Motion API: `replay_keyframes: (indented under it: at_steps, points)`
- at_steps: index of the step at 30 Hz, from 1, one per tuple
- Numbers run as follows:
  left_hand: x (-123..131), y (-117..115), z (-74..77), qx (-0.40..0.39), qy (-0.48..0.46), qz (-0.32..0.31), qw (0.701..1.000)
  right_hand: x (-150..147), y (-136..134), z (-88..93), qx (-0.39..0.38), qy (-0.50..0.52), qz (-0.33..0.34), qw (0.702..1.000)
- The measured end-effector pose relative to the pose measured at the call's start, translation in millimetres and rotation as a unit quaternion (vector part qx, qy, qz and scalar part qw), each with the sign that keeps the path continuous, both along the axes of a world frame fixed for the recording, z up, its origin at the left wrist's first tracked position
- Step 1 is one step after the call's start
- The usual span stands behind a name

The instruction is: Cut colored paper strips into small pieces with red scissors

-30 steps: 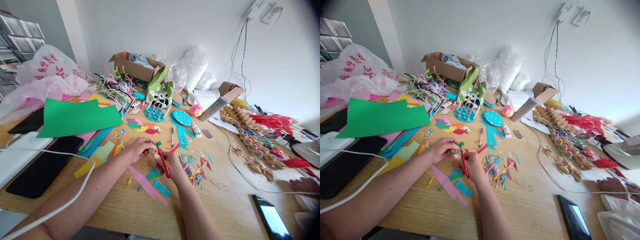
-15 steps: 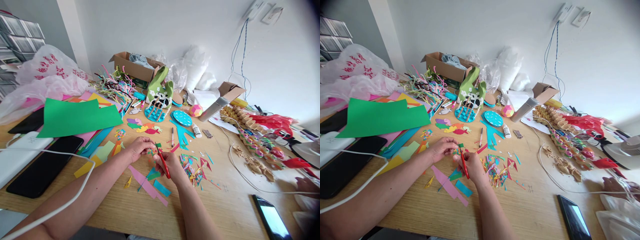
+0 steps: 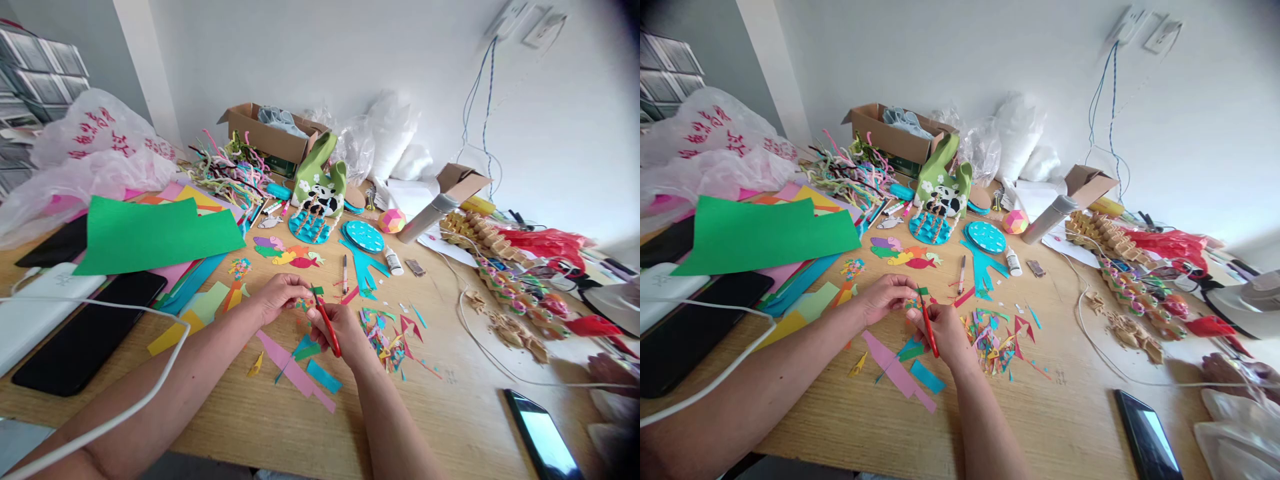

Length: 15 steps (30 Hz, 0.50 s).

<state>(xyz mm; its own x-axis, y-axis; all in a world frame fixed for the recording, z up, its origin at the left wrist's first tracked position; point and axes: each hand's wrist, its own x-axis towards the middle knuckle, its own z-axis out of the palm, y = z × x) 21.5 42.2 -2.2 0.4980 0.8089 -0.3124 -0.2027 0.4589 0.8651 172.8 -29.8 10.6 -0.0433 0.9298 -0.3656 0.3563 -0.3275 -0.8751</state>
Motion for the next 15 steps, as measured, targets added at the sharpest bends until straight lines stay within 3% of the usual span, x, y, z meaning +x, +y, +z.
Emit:
replay_keyframes:
  at_steps: [15]
  points:
    - [0.7,2.6,-5.8,0.012,0.000,0.008,1.000,0.2,0.0,-0.4,-0.003,-0.002,0.001,1.000]
